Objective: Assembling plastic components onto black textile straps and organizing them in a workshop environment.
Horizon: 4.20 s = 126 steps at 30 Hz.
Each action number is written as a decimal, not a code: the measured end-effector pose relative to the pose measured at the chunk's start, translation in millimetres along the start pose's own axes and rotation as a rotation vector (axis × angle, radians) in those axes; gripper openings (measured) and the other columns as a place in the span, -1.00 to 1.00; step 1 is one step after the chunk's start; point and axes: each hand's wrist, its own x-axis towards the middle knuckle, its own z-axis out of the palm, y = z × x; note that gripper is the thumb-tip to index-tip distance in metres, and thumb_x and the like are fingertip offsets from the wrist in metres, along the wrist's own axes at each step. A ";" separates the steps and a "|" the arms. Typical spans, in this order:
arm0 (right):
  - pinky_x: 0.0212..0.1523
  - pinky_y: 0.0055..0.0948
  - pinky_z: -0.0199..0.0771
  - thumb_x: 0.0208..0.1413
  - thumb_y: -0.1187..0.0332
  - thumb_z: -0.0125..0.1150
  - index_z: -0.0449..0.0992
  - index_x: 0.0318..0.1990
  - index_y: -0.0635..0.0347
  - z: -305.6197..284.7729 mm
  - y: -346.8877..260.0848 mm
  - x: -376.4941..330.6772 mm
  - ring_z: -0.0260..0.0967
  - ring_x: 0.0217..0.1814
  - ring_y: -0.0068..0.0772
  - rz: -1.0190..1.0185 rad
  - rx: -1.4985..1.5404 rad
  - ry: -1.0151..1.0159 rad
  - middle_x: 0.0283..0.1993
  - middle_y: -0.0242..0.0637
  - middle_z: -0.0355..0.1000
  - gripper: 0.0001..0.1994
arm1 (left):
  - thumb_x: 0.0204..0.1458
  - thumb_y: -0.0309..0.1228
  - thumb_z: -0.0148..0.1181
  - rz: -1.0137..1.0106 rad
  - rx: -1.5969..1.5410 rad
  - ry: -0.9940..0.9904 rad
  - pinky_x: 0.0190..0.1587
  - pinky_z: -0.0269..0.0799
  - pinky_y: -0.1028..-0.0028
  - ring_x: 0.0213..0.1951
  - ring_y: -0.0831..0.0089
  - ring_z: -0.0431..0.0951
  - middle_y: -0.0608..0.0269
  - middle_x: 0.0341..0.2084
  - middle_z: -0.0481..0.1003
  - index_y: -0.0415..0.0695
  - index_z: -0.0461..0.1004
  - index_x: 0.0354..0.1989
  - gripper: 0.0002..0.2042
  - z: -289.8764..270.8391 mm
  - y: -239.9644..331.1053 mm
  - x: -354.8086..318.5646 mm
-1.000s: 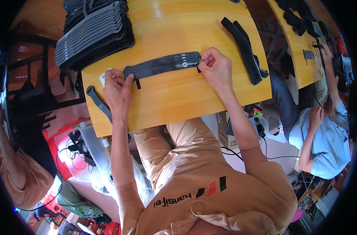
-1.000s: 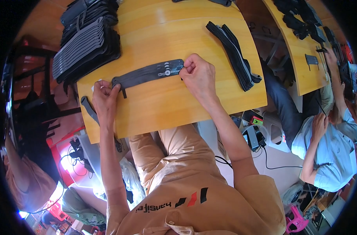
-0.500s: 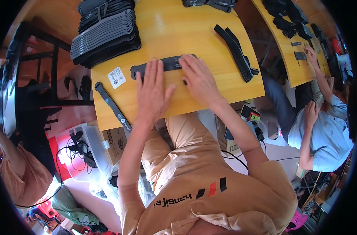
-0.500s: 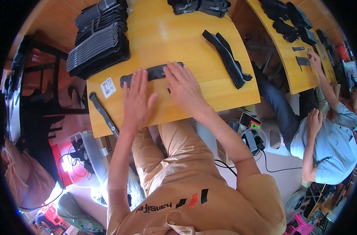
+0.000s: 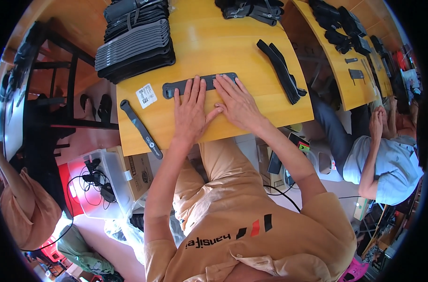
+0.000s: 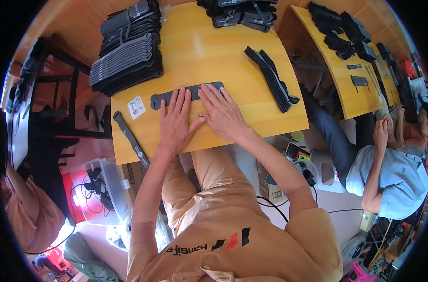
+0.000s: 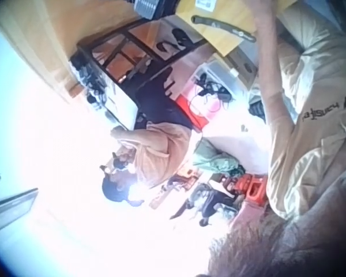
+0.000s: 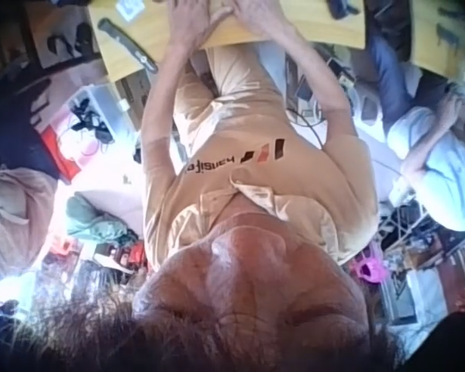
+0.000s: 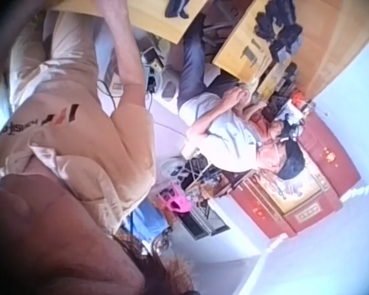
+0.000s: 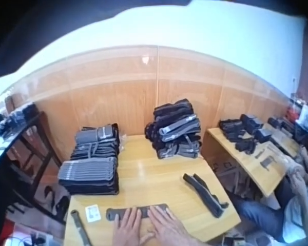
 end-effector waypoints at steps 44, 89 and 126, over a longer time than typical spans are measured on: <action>-0.37 -0.39 0.35 -0.26 0.49 0.27 0.50 -0.17 0.29 16.4 -148.1 -43.0 0.30 -0.37 -0.33 -0.365 0.468 0.317 -0.30 -0.32 0.37 -0.64 | 0.19 -0.20 -0.12 -0.879 -2.184 0.336 -0.31 0.45 0.54 -0.31 0.49 0.49 0.17 -0.29 0.49 -0.30 0.35 -0.06 -0.62 -51.0 10.1 -169.8; -0.41 -0.40 0.44 -0.25 0.55 0.25 0.48 -0.40 0.25 -17.8 -111.6 -63.2 0.36 -0.36 -0.30 -0.212 0.522 0.013 -0.42 -0.30 0.38 -0.84 | -0.01 -0.56 0.14 -0.953 -1.734 0.261 -0.25 0.53 0.55 -0.31 0.55 0.51 0.19 -0.35 0.50 -0.33 0.43 -0.14 -0.76 -58.1 38.4 -147.5; -0.44 -0.35 0.41 -0.17 0.53 0.19 0.48 -0.40 0.27 -20.1 -102.9 -62.3 0.38 -0.43 -0.19 -0.177 0.694 -0.017 -0.43 -0.24 0.38 -0.89 | 0.00 -0.51 0.18 -0.975 -1.659 0.292 -0.27 0.52 0.57 -0.34 0.55 0.50 0.20 -0.39 0.49 -0.38 0.40 -0.13 -0.73 -61.2 47.6 -142.8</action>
